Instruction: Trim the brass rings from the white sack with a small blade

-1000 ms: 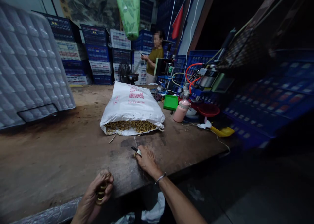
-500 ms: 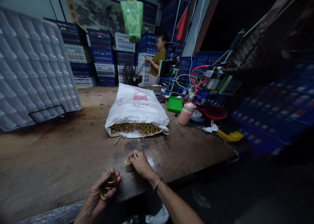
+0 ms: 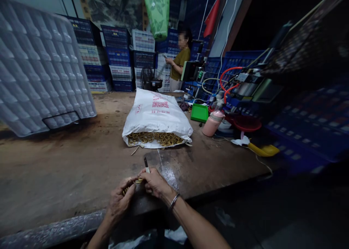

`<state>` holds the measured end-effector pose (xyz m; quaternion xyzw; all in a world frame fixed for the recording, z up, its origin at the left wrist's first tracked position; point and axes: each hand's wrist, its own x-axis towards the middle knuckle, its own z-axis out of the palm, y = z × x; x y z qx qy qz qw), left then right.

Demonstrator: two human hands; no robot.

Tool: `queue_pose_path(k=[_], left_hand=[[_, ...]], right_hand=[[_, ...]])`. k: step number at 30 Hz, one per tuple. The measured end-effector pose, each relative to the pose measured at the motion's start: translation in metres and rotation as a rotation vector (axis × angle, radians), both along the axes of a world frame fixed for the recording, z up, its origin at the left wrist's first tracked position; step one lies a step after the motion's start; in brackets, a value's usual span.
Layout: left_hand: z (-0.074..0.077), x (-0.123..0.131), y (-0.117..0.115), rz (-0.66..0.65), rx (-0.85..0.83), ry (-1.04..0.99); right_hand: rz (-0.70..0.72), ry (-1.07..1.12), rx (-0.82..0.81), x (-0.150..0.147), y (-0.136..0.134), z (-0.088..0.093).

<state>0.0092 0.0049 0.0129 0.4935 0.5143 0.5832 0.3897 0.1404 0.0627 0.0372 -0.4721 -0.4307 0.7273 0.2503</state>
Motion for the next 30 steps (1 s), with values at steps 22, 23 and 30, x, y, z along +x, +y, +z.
queue_pose_path(k=[22, 23, 30], left_hand=[[-0.001, 0.005, 0.000, -0.026, -0.347, -0.166], [0.000, 0.005, 0.000, -0.028, -0.348, -0.161], [0.001, 0.005, -0.003, -0.125, -0.436, -0.306]], right_hand=[[-0.008, -0.307, 0.496, -0.008, -0.010, -0.001], [0.007, -0.318, 0.495, -0.009, -0.010, -0.001], [-0.024, -0.359, 0.488, -0.013, -0.008, -0.001]])
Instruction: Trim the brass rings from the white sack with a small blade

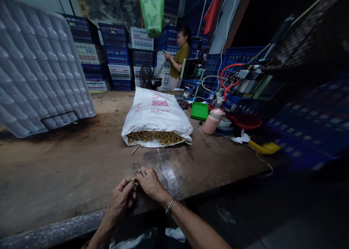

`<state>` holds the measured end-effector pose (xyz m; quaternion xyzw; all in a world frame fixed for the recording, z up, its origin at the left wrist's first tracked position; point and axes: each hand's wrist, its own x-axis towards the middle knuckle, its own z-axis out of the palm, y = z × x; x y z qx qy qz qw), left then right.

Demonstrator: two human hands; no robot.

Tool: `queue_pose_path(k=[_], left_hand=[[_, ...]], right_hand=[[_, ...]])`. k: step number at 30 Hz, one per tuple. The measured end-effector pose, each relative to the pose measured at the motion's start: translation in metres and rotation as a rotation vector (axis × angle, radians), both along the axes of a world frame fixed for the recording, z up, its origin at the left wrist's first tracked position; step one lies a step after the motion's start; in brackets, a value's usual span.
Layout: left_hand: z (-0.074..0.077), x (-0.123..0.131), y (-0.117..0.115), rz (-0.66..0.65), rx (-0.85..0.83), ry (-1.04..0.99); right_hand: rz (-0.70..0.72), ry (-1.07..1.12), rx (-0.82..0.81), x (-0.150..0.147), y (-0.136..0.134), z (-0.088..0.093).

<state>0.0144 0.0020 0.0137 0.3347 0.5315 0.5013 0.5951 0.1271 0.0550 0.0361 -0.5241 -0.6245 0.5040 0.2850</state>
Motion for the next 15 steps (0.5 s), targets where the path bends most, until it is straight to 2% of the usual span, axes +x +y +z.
queue_pose_path(k=[5, 10, 13, 15], left_hand=[[0.0054, 0.0021, -0.0011, 0.005, -0.046, -0.186], [0.0097, 0.0011, -0.0042, 0.015, -0.028, -0.265], [0.0077, 0.0000, -0.0047, 0.037, -0.028, -0.279], [0.0066, 0.0000, -0.0040, 0.057, -0.025, -0.265]], right_hand=[[0.037, 0.025, 0.023, -0.0015, -0.0019, 0.0050], [0.050, 0.023, 0.047, -0.0010, -0.0012, 0.0066], [-0.007, -0.111, 0.150, 0.0032, 0.0004, 0.0037], [0.024, -0.240, 0.257, 0.0068, -0.0009, 0.0017]])
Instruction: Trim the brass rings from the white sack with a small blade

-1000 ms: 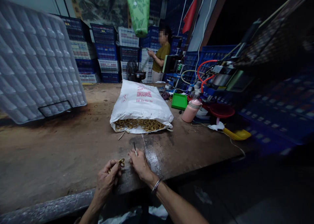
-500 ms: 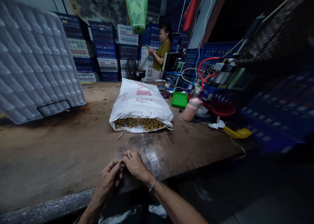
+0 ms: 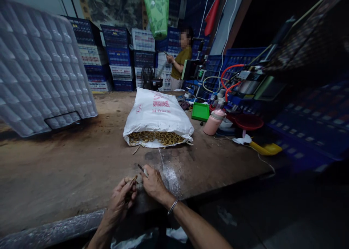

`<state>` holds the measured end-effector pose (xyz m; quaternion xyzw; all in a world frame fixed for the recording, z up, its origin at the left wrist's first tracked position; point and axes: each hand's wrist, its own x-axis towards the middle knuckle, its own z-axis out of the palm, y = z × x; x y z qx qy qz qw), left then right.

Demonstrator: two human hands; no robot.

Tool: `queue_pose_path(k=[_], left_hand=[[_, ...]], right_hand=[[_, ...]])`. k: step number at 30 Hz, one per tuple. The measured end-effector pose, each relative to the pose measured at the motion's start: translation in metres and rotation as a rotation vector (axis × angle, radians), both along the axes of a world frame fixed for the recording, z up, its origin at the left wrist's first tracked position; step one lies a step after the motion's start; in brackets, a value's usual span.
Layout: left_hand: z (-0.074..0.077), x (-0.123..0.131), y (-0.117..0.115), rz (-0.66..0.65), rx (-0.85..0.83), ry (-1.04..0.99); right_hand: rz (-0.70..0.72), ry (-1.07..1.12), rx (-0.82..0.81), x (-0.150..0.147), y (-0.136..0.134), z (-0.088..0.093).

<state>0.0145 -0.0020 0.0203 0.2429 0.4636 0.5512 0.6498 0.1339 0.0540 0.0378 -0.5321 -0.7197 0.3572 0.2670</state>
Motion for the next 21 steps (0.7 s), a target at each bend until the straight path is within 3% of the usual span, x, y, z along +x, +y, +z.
queue_pose_path(k=[6, 10, 15, 21], left_hand=[[0.005, 0.003, 0.002, 0.062, 0.033, 0.018], [0.005, 0.002, 0.002, 0.053, 0.045, 0.096], [-0.006, -0.002, 0.000, 0.016, 0.097, 0.172], [-0.012, -0.004, -0.004, 0.037, 0.046, 0.043]], right_hand=[[0.238, -0.222, 0.155, 0.003, -0.012, -0.001], [0.255, -0.307, 0.193, 0.002, -0.012, -0.004], [0.296, -0.407, 0.153, 0.001, -0.009, -0.005], [0.243, -0.491, 0.155, -0.006, -0.005, -0.010]])
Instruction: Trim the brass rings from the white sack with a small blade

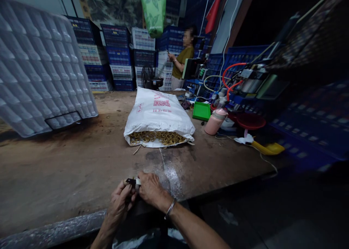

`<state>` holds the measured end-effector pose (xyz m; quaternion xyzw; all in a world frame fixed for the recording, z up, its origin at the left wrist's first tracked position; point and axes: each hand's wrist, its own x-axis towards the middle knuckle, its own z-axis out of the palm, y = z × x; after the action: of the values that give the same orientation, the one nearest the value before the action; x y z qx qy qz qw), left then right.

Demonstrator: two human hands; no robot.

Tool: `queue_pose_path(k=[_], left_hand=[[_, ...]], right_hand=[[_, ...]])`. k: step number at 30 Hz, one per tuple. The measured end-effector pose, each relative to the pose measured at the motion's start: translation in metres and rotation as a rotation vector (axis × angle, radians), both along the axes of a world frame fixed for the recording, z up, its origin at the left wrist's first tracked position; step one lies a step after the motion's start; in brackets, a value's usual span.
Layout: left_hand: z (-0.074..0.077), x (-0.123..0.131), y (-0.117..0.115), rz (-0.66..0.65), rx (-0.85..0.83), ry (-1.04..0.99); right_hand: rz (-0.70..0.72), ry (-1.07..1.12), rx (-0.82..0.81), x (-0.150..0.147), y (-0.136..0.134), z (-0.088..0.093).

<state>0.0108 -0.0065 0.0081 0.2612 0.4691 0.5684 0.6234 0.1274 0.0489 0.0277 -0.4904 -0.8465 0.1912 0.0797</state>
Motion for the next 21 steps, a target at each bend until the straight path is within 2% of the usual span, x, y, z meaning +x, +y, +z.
queue_pose_path(k=[3, 6, 8, 10, 12, 14, 16, 21], left_hand=[[0.010, -0.003, -0.006, -0.004, -0.040, -0.084], [0.022, -0.007, -0.010, -0.051, -0.011, -0.153], [0.026, -0.009, -0.009, -0.054, -0.001, -0.210], [0.027, -0.010, -0.006, -0.043, -0.011, -0.261], [0.026, -0.011, -0.004, -0.052, -0.014, -0.286], [0.025, -0.011, -0.003, -0.063, 0.014, -0.298], [0.025, -0.012, -0.004, -0.061, 0.037, -0.301], [0.024, -0.015, -0.006, -0.045, 0.025, -0.251]], right_hand=[[-0.057, 0.036, -0.011, 0.003, 0.010, -0.007], [-0.111, 0.077, -0.042, 0.010, 0.020, -0.010], [-0.135, 0.188, -0.076, 0.010, 0.022, -0.008], [-0.160, 0.393, -0.218, 0.005, 0.017, -0.005], [-0.149, 0.608, -0.457, -0.002, 0.009, -0.001], [-0.113, 0.734, -0.648, -0.009, 0.000, 0.002], [-0.109, 0.797, -0.722, -0.012, -0.004, 0.004], [-0.165, 0.844, -0.750, -0.013, -0.003, 0.007]])
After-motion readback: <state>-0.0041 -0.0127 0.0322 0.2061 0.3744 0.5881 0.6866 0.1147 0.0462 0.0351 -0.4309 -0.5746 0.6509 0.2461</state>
